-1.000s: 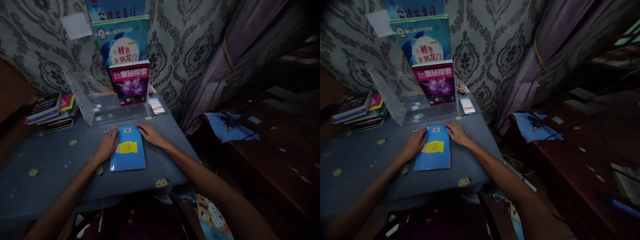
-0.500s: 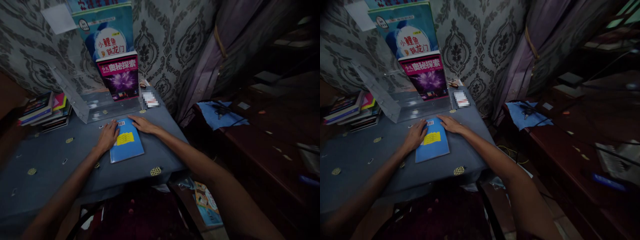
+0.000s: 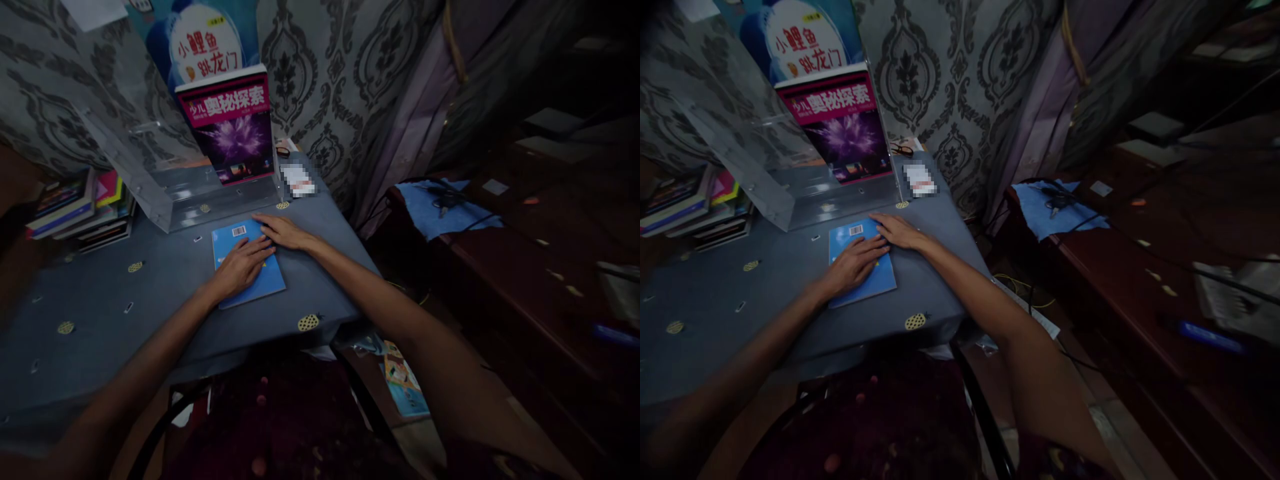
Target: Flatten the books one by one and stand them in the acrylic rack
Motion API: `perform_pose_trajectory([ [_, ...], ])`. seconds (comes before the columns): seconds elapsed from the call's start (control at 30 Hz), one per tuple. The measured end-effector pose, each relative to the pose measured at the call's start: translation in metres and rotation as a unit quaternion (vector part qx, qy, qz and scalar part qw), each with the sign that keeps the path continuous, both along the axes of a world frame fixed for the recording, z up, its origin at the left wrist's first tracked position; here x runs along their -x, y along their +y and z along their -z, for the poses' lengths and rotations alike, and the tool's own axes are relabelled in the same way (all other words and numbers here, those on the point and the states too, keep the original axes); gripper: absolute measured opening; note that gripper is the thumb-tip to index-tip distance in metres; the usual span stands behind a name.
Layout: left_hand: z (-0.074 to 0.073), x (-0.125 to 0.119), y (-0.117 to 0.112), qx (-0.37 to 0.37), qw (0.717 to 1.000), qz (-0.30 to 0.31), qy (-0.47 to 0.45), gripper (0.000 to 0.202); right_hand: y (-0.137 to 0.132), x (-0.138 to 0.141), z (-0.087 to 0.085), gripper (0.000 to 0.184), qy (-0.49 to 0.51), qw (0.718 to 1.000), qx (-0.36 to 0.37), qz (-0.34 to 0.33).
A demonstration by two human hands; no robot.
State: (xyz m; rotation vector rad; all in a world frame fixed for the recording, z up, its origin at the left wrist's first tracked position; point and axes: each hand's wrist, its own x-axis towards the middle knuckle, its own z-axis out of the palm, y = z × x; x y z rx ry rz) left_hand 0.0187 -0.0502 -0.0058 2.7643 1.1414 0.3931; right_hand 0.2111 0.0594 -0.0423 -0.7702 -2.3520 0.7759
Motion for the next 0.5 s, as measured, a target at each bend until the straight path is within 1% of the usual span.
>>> perform_pose_trajectory([
  [0.1,-0.004,-0.001,-0.014,0.016,0.999,0.037,-0.014,0.044,0.000,0.000,0.001,0.053,-0.001,1.000,-0.005,0.001],
  [0.17,-0.007,-0.001,-0.024,0.027,0.998,0.051,-0.019,0.042,0.001,0.000,0.002,0.055,0.001,1.000,-0.010,0.002],
  [0.33,-0.016,0.001,-0.046,0.062,0.994,0.092,-0.002,0.045,0.000,-0.001,0.002,0.056,-0.001,1.000,-0.014,0.003],
  [0.5,-0.019,-0.001,-0.056,0.077,0.993,0.091,-0.008,0.047,-0.004,-0.001,0.000,0.058,-0.004,1.000,-0.017,0.012],
])
